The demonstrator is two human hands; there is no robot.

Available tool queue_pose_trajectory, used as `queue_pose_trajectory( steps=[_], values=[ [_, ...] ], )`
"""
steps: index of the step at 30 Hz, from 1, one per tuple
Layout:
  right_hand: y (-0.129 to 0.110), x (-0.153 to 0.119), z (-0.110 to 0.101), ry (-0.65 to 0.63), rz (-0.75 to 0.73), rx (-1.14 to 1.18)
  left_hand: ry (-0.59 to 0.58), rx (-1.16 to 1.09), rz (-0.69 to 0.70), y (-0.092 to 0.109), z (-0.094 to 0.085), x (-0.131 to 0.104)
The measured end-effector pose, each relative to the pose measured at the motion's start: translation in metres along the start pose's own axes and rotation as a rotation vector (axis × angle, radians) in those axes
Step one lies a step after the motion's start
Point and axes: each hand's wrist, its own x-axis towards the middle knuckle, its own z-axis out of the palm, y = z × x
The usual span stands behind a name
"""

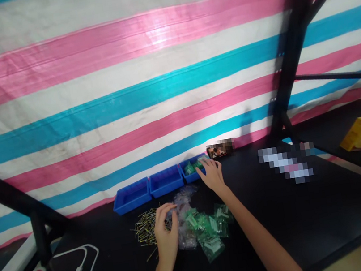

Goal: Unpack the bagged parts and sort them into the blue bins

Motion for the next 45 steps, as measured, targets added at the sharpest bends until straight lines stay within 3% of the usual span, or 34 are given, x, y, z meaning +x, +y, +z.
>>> queue_pose_trajectory(
  steps=[5,11,15,19,22,25,28,29,32,35,38,45],
  values=[
    [0.000,-0.005,0.007,-0.080,-0.045,-0.067,-0.002,0.027,0.021,-0.001,0.001,0.000],
    [-0.002,0.007,0.008,-0.059,-0.045,-0.104,0.004,0.048,0.028,-0.004,0.002,0.001],
    [-0.003,0.014,0.010,-0.131,-0.056,-0.082,0.019,0.061,0.038,-0.006,0.003,0.001],
    [-0.008,0.011,0.000,-0.128,-0.036,-0.027,0.021,0.065,0.046,-0.008,0.003,0.000],
    [-0.011,-0.006,-0.020,-0.108,-0.068,0.030,0.020,0.060,0.046,-0.009,0.003,0.000],
    [-0.004,-0.033,-0.045,-0.279,-0.097,0.098,0.012,0.065,0.055,-0.006,0.004,0.000],
    [0.012,-0.057,-0.068,-0.702,-0.164,0.203,-0.085,0.081,0.131,0.001,0.003,-0.003],
    [0.018,-0.062,-0.074,-0.782,-0.176,0.212,-0.135,0.096,0.171,0.003,0.002,-0.004],
    [0.033,-0.070,-0.084,-0.830,-0.133,0.181,-0.275,0.159,0.284,0.011,0.002,-0.009],
    [0.037,-0.069,-0.081,-0.807,-0.023,0.115,-0.336,0.199,0.340,0.014,0.002,-0.012],
    [0.029,-0.063,-0.071,-0.793,0.012,0.059,-0.299,0.222,0.339,0.010,-0.002,-0.008],
    [-0.001,-0.049,-0.041,-0.674,0.119,0.100,0.011,0.264,0.189,-0.011,-0.017,0.009]
  ],
)
